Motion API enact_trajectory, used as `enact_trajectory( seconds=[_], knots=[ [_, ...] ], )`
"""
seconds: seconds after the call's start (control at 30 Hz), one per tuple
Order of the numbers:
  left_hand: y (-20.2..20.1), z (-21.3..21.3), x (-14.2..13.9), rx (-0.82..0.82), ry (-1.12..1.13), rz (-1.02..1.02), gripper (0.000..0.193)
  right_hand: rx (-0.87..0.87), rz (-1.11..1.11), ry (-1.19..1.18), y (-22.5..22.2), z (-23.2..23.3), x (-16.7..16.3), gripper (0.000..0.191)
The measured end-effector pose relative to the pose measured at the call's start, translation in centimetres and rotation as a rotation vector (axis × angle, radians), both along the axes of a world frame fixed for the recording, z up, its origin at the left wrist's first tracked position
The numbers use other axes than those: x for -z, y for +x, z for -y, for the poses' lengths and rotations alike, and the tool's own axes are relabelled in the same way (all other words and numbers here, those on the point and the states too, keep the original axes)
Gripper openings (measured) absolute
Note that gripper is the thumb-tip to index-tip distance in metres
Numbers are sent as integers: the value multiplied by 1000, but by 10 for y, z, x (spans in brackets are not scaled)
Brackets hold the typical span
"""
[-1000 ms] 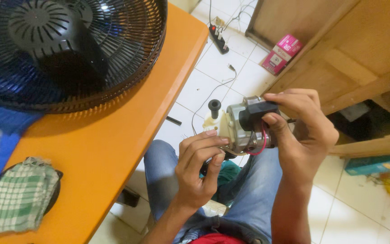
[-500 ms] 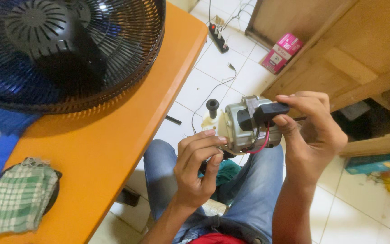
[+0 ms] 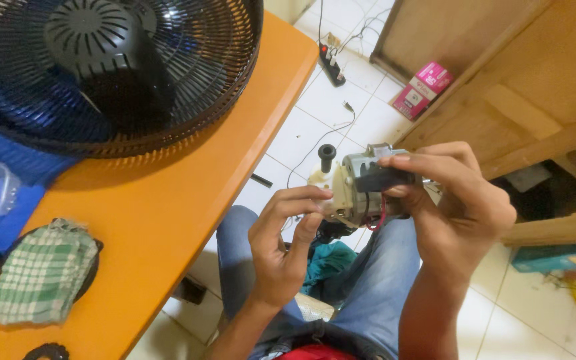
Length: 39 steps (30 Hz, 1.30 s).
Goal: The person services a standing fan motor. They handle the disassembled motor, fit a black component onto the motor housing, then align and press the black outer housing cover over the motor assembly, and finally handle the fan's rear guard plate on the table.
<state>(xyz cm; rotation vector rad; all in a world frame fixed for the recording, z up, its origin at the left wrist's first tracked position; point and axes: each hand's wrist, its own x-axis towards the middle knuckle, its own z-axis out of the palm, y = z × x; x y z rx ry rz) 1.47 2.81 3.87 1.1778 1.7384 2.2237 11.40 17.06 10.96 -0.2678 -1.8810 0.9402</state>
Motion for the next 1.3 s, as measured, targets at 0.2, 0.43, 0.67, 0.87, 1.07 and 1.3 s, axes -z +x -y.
enact_trajectory(
  seconds=[0.2, 0.43, 0.67, 0.87, 1.07, 1.3],
  knots=[
    [-8, -17, 7, -67, 192, 410, 18, -107, -2, 189, -8, 12, -14, 32],
    [-8, -19, 19, -34, 129, 380, 19, 20, 27, 443, -8, 32, 0, 26],
    [-9, -12, 19, -27, 89, 365, 19, 312, 113, 646, -9, 47, 33, 18],
    [-7, -8, 15, -42, 44, 268, 18, 530, 73, 680, 0, 56, 66, 11],
    [-2, -11, 19, -39, 105, 199, 17, 591, 45, 682, 8, 54, 88, 9],
    [4, -14, 23, -48, 135, 158, 15, 605, 58, 677, 18, 53, 94, 10]
  ],
)
